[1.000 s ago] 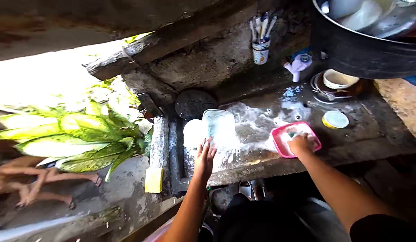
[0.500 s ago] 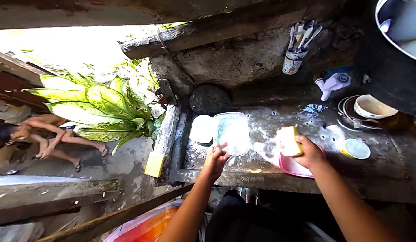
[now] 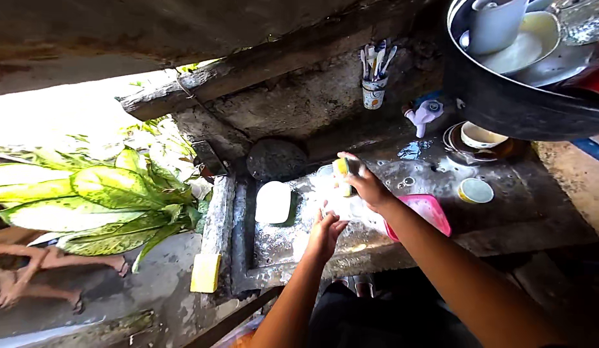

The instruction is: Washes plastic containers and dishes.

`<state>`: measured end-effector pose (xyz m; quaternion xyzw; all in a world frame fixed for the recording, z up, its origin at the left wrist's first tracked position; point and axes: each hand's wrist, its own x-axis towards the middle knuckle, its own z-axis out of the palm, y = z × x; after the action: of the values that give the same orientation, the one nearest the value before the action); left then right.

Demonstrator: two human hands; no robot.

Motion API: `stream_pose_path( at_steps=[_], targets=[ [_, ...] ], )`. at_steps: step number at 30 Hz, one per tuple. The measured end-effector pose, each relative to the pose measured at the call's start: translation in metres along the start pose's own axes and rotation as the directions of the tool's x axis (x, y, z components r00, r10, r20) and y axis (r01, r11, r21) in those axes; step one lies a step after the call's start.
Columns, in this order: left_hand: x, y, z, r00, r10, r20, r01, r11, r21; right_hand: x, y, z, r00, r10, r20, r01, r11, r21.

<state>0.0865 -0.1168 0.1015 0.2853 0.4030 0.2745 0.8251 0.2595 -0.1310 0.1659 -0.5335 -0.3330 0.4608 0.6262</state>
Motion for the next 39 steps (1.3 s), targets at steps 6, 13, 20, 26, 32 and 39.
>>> stream_pose_path(
  at_steps=[6, 13, 20, 26, 32, 39],
  targets=[
    [0.005, -0.004, -0.006, 0.998, -0.046, 0.051, 0.05, 0.996, -0.078, -0.013, -0.034, 0.022, 1.0, -0.001, 0.018, 0.0, 0.997, 0.08],
    [0.01, -0.015, 0.004, 0.994, -0.112, 0.01, 0.112, 0.981, -0.156, -0.029, -0.051, 0.018, 0.977, -0.038, -0.209, 0.024, 0.998, -0.066],
    [0.032, -0.028, -0.001, 0.956, -0.148, -0.252, 0.148, 0.989, -0.02, -0.064, 0.031, -0.102, 0.923, -0.205, -0.324, 0.013, 0.861, -0.509],
    [0.046, -0.032, 0.0, 0.927, -0.115, -0.357, 0.148, 0.987, 0.065, -0.082, 0.06, -0.15, 0.723, 0.489, -0.487, -0.676, 0.359, -0.643],
    [0.058, -0.035, 0.024, 0.914, -0.143, -0.381, 0.187, 0.979, 0.082, -0.027, -0.067, -0.14, 0.859, -0.036, -0.511, -0.412, 0.542, -0.732],
    [0.078, -0.04, 0.072, 0.94, -0.232, -0.251, 0.256, 0.964, 0.068, 0.046, -0.141, -0.114, 0.828, -0.055, -0.558, -0.537, 0.21, -0.817]
  ],
)
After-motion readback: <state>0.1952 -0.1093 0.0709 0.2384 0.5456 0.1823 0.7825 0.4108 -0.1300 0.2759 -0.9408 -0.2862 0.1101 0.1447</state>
